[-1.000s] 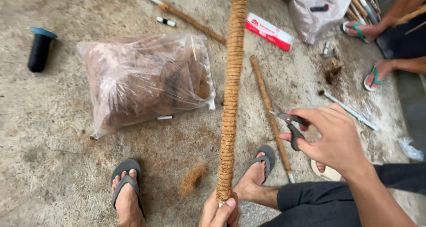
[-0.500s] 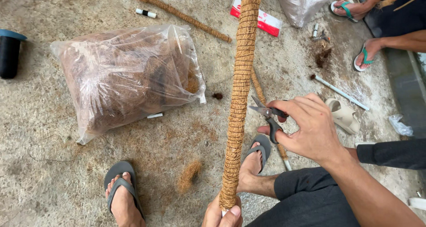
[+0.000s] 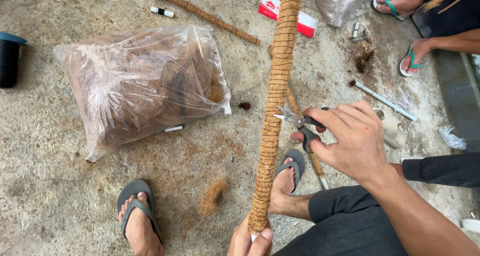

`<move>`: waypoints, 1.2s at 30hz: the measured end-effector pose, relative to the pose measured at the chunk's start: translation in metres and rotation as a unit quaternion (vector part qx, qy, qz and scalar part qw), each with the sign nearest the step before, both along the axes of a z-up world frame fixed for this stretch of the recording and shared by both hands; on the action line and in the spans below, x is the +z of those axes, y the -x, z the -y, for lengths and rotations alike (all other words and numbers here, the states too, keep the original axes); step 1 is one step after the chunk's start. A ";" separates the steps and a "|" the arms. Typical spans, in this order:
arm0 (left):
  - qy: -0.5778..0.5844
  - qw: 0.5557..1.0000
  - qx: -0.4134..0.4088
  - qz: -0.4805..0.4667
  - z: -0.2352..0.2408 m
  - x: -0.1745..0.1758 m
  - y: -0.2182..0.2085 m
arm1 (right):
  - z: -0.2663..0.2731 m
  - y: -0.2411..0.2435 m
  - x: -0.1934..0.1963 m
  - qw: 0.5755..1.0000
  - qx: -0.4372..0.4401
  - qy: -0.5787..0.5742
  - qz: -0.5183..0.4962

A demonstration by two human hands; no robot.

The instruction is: The person trims the excess rope wrapped around a white PVC pipe using shears. They hold the pipe with one hand and cut the rope with the other, rotating the pipe to trim different sections.

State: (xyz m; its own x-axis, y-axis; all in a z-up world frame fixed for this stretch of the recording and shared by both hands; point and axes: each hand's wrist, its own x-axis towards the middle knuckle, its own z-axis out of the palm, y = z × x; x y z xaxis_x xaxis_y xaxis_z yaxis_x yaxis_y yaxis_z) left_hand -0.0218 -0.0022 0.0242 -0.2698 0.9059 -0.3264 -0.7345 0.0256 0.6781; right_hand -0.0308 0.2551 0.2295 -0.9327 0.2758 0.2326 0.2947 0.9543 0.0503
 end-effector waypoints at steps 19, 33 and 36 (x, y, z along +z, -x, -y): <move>-0.014 0.999 0.016 0.028 0.003 -0.033 -0.017 | -0.005 0.000 0.000 0.998 -0.050 0.002 -0.027; -0.007 0.954 0.049 0.294 0.010 -0.107 -0.069 | -0.028 0.000 0.001 0.978 -0.161 0.084 -0.099; -0.218 0.922 -0.095 0.305 0.013 -0.126 -0.055 | -0.035 0.002 -0.005 0.980 -0.153 0.063 -0.111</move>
State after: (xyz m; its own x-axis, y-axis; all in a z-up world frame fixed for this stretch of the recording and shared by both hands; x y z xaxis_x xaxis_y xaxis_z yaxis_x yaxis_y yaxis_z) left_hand 0.0335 -0.0152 -0.1019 0.0199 0.9990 0.0409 -0.9930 0.0150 0.1168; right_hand -0.0324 0.2906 0.2242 -0.7319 0.5748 0.3659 0.5588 0.8136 -0.1604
